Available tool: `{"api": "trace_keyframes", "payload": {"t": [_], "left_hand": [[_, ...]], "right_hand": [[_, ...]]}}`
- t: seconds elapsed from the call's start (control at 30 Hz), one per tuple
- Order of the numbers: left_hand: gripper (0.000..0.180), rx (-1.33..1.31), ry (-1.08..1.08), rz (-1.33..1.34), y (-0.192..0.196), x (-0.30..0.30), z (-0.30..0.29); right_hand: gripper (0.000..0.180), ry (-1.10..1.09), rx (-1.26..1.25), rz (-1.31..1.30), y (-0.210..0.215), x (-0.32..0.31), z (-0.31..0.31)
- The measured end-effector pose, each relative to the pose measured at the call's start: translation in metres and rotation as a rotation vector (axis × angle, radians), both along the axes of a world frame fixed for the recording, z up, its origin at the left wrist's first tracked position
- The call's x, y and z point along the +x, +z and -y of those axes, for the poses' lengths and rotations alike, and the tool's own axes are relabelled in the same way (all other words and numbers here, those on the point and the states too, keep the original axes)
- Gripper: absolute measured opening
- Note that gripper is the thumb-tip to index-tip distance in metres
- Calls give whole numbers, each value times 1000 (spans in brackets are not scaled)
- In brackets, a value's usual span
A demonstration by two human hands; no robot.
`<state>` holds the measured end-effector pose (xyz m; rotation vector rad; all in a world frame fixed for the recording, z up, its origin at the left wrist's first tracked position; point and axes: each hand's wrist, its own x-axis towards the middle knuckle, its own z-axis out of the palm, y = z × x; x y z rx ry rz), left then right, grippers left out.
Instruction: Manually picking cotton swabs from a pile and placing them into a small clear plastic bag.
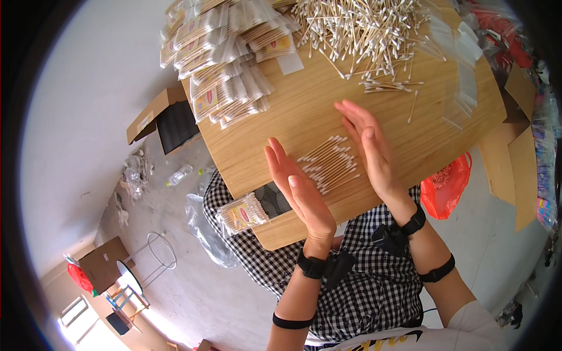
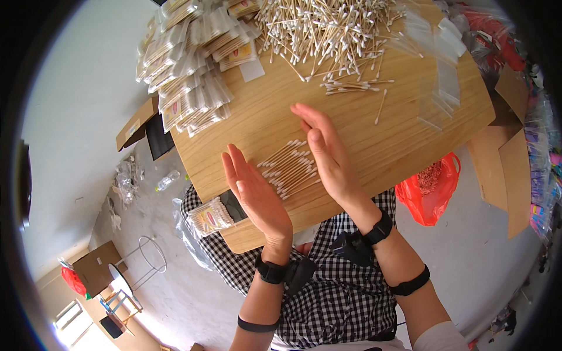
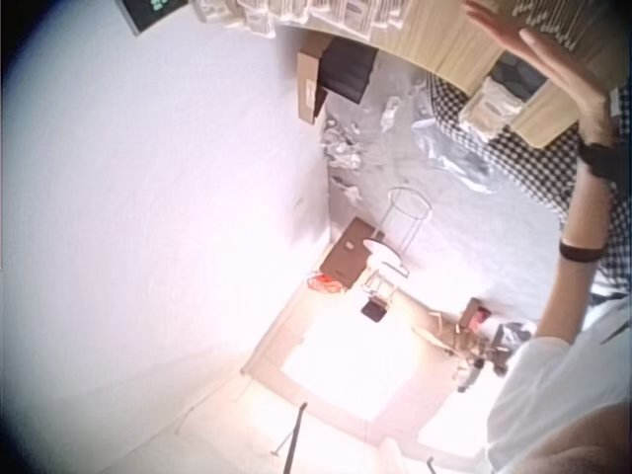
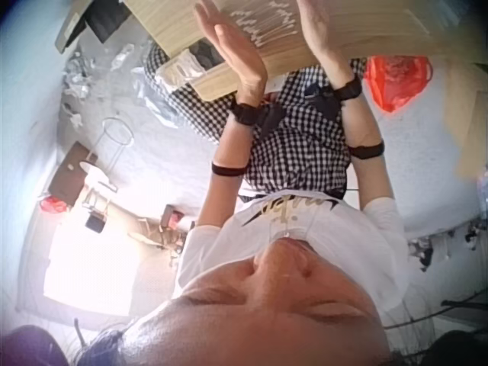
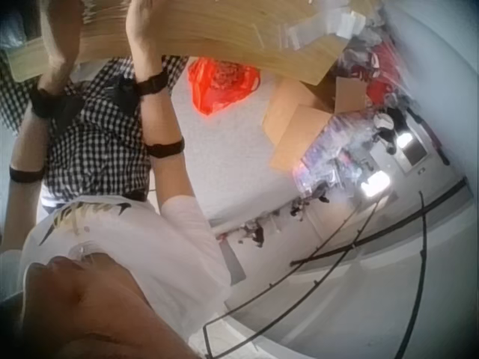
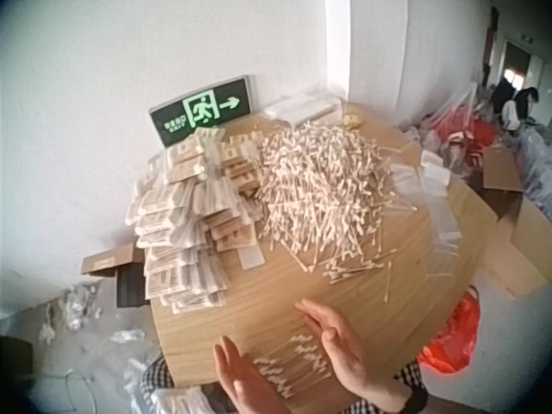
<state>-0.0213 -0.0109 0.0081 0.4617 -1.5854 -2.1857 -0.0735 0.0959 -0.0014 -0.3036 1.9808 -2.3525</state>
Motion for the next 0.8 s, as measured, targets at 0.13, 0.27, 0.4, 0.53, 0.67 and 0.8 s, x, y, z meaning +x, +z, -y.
{"api": "trace_keyframes", "payload": {"t": [0.13, 0.27, 0.4, 0.53, 0.67, 0.8], "left_hand": [[71, -2, -108, 7, 0, -1, 2], [74, 34, -135, 3, 4, -3, 5], [76, -40, -138, 20, 3, -3, 11], [77, -74, -240, 22, 0, 3, 7], [81, -93, -202, 20, 5, 13, 13], [82, -40, -213, 12, 1, 17, -2]], "right_hand": [[60, 65, 5, 38, 2, 10, 8], [62, -14, -29, 11, 1, 10, -7], [65, 8, -81, 48, -2, 9, 1], [69, 52, -45, 53, -2, 21, 2], [73, -29, -20, 28, 4, 26, -9], [76, -18, -53, 74, 2, 40, 0]]}}
